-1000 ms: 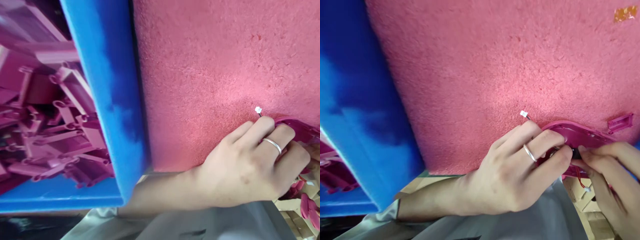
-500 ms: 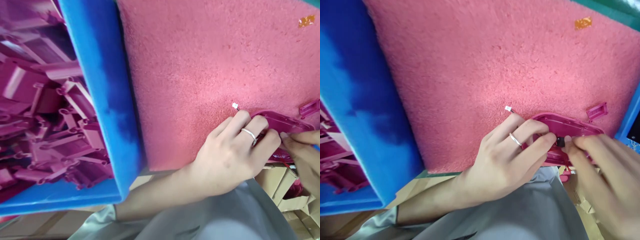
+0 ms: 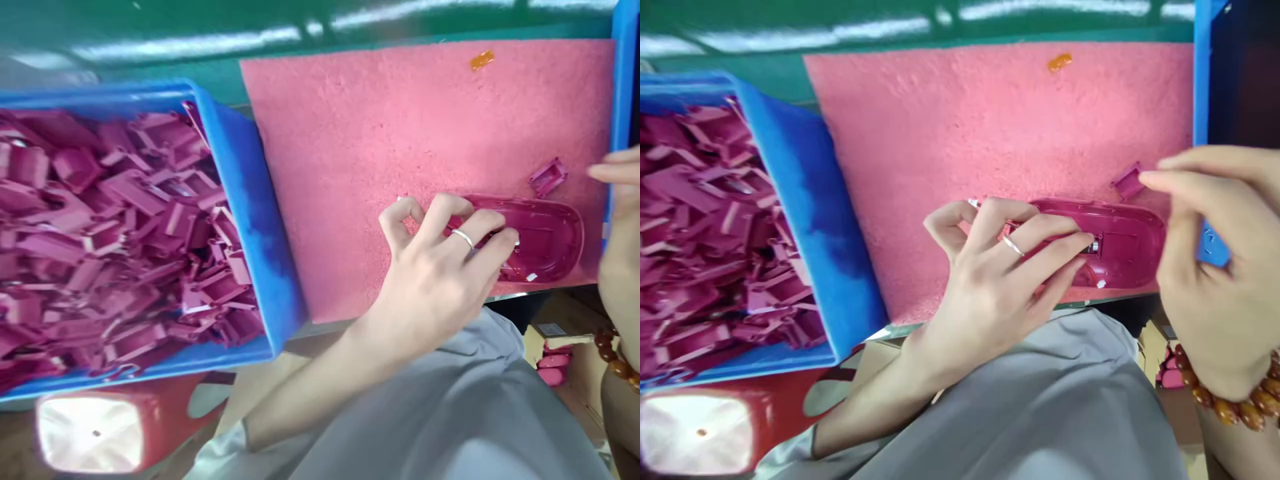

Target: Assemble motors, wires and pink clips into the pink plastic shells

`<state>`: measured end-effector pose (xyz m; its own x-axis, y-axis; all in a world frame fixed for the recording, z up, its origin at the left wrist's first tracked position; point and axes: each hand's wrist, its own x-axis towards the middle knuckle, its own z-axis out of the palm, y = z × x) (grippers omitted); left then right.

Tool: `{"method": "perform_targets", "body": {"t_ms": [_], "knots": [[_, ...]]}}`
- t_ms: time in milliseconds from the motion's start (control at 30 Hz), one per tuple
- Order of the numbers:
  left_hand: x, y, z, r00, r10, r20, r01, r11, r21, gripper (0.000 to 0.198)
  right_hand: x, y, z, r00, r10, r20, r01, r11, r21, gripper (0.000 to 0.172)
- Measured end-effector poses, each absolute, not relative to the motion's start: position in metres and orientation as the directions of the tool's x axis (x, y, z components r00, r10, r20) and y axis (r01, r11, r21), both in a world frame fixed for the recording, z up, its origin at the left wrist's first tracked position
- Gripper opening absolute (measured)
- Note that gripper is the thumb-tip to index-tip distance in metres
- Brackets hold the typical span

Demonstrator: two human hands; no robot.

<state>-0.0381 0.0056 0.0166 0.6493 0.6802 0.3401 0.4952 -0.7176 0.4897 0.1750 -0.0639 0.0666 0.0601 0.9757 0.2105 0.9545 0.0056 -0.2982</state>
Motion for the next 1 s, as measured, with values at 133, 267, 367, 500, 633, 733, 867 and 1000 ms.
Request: {"method": "perform_targets", "body": {"t_ms": [133, 267, 367, 500, 633, 733, 867, 1000], "knots": [[-0.033, 0.014, 0.023, 0.699, 0.648, 0.303, 0.487, -0.741, 0.463, 0.009, 0.183, -0.055, 0.053, 0.031, 0.985, 0.168, 0.96, 0.017, -0.278, 0.023], [-0.029, 0.022, 0.033, 0.739, 0.62, 0.263, 0.494, -0.765, 0.413, 0.008, 0.185, -0.036, 0.037, 0.033, 0.983, 0.178, 0.981, 0.003, -0.195, 0.011], [-0.027, 0.024, 0.037, 0.774, 0.591, 0.227, 0.485, -0.784, 0.387, 0.007, 0.179, -0.03, 0.028, 0.046, 0.964, 0.262, 0.98, 0.008, -0.2, 0.005], [-0.025, 0.025, 0.038, 0.788, 0.58, 0.206, 0.492, -0.794, 0.357, 0.008, 0.172, -0.034, 0.01, 0.094, 0.92, 0.381, 0.954, 0.026, -0.298, 0.007], [-0.019, 0.021, 0.039, 0.773, 0.607, 0.186, 0.531, -0.778, 0.336, 0.018, 0.167, -0.037, -0.006, 0.119, 0.874, 0.472, 0.944, 0.049, -0.327, 0.01], [-0.014, 0.018, 0.039, 0.761, 0.621, 0.189, 0.557, -0.774, 0.302, 0.029, 0.163, -0.036, -0.008, 0.158, 0.87, 0.466, 0.94, 0.011, -0.34, 0.013], [-0.009, 0.013, 0.035, 0.724, 0.655, 0.218, 0.586, -0.75, 0.308, 0.033, 0.159, -0.034, -0.004, 0.167, 0.879, 0.446, 0.945, -0.014, -0.327, 0.015], [-0.005, 0.006, 0.029, 0.695, 0.647, 0.314, 0.599, -0.762, 0.245, 0.039, 0.158, -0.034, 0.0, 0.163, 0.897, 0.411, 0.951, -0.032, -0.307, 0.017]]}}
